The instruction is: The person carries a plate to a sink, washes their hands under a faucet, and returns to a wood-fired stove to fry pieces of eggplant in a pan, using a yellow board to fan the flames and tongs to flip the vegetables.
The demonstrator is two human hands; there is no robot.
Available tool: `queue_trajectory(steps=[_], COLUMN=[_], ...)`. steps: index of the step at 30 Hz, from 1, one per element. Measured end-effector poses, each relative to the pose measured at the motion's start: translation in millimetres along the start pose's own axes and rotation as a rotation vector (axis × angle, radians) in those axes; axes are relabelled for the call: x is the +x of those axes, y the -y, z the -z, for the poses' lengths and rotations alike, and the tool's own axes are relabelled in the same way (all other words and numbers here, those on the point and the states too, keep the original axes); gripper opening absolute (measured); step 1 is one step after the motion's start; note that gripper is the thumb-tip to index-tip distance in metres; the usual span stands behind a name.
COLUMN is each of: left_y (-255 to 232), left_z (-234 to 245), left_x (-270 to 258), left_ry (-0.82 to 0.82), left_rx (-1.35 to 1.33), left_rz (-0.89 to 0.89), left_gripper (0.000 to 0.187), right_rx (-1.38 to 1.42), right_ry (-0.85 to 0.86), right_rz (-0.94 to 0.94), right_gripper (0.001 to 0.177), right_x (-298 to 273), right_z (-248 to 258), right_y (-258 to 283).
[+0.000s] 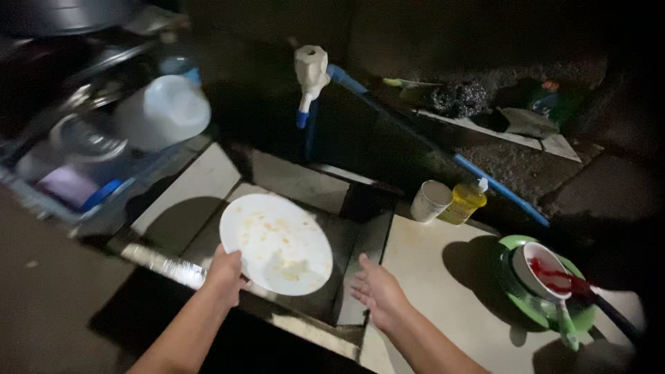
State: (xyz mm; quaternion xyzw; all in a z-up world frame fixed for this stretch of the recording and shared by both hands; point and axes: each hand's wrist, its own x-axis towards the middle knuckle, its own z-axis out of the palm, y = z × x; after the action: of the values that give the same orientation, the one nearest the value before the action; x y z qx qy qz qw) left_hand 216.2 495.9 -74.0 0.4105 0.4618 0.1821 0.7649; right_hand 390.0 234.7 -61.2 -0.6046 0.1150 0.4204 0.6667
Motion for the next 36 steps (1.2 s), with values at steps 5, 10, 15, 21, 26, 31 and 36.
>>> queue_trajectory(steps=[5, 10, 15, 21, 26, 31, 36], left_y=[17, 50, 100, 159, 157, 150, 109], left_z=[19, 17, 20, 42, 39, 41, 3], left_x=[120, 176, 222, 268, 277, 271, 256], left_ry=[0.038, 0.071, 0.074, -0.095, -0.189, 0.133, 0.203], left_rx=[-0.105, -0.075, -0.044, 0.136, 0.117, 0.103, -0.073], left_rz=[0.147, 0.24, 0.371, 0.636, 0.84, 0.764, 0.542], left_gripper=[0.045, 0.037, 0.029, 0.026, 0.04, 0.045, 0.042], right_rx=[0.04, 0.144, 0.213, 0.318, 0.299, -0.226, -0.575], right_ry=[-0.066, -0.211, -0.371, -0.339, -0.309, -0.331, -0.51], right_rz=[-0.068, 0.016, 0.113, 0.1, 0.013, 0.212, 0.796], right_gripper=[0.056, 0.031, 0.023, 0.024, 0.031, 0.035, 0.05], right_x=[31, 33, 23, 21, 18, 10, 33], right_z=[-33, -64, -86, -79, -79, -116, -176], right_y=[14, 7, 13, 10, 10, 26, 94])
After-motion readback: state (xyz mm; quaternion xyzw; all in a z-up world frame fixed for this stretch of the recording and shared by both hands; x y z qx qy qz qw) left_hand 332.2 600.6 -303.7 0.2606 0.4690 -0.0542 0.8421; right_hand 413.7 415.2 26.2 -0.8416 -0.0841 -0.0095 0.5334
